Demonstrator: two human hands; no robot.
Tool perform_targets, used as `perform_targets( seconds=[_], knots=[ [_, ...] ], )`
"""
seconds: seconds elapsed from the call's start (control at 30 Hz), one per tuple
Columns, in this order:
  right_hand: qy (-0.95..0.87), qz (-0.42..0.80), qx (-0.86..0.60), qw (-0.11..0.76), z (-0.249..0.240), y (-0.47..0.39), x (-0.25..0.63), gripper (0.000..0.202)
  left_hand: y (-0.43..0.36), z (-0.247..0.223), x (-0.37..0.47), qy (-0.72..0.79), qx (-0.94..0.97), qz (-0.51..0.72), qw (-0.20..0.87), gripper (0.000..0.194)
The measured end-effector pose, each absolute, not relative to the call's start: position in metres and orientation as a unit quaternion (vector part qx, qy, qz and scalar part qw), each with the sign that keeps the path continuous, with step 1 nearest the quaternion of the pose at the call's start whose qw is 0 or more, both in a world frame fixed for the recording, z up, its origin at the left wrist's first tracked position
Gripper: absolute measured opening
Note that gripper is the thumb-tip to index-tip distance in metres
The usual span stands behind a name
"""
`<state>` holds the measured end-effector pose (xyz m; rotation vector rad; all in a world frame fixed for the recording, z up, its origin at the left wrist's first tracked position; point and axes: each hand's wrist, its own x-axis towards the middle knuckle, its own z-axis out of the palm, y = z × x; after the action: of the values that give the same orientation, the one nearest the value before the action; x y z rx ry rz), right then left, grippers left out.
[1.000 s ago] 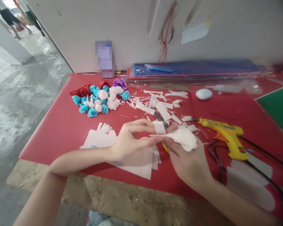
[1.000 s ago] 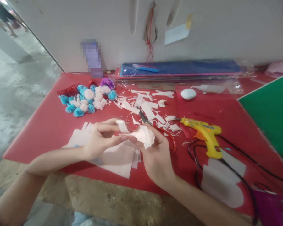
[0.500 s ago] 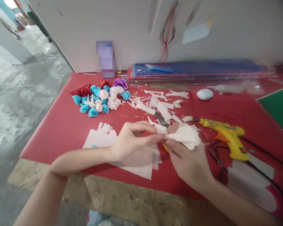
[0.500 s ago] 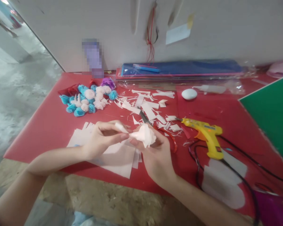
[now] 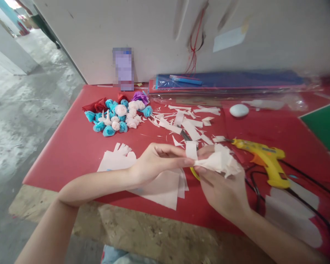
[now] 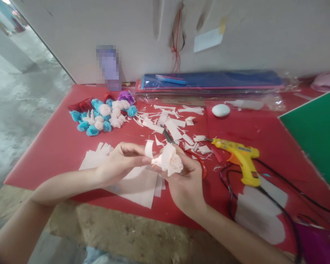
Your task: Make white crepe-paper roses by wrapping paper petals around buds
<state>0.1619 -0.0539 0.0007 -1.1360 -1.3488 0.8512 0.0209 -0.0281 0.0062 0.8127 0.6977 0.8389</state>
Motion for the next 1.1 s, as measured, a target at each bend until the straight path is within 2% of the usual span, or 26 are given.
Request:
perform_targets(
  seconds=[0.27, 0.57, 0.9, 1.1],
  knots=[
    [-0.603, 0.326, -0.468, 0.558, -0.004, -0.057, 0.162, 0.008, -0.031, 0.003, 0.021, 0.306, 0.419, 0.438, 0.734, 0.006],
    [-0.530, 0.373, -0.469, 0.600, -0.019, -0.065, 0.158, 0.018, -0.036, -0.003, 0.023, 0.313, 0.466, 0.467, 0.683, 0.003],
    [-0.571, 0.338, -0.480, 0.574, -0.013, -0.065, 0.161, 0.019, -0.027, -0.006, 0.018, 0.262, 0.636, 0.504, 0.523, 0.002],
    [-0.568, 0.345, -0.503, 0.552, -0.009, -0.067, 0.161, 0.014, -0.027, -0.001, 0.016, 0.242, 0.680, 0.503, 0.475, 0.006]
  ],
)
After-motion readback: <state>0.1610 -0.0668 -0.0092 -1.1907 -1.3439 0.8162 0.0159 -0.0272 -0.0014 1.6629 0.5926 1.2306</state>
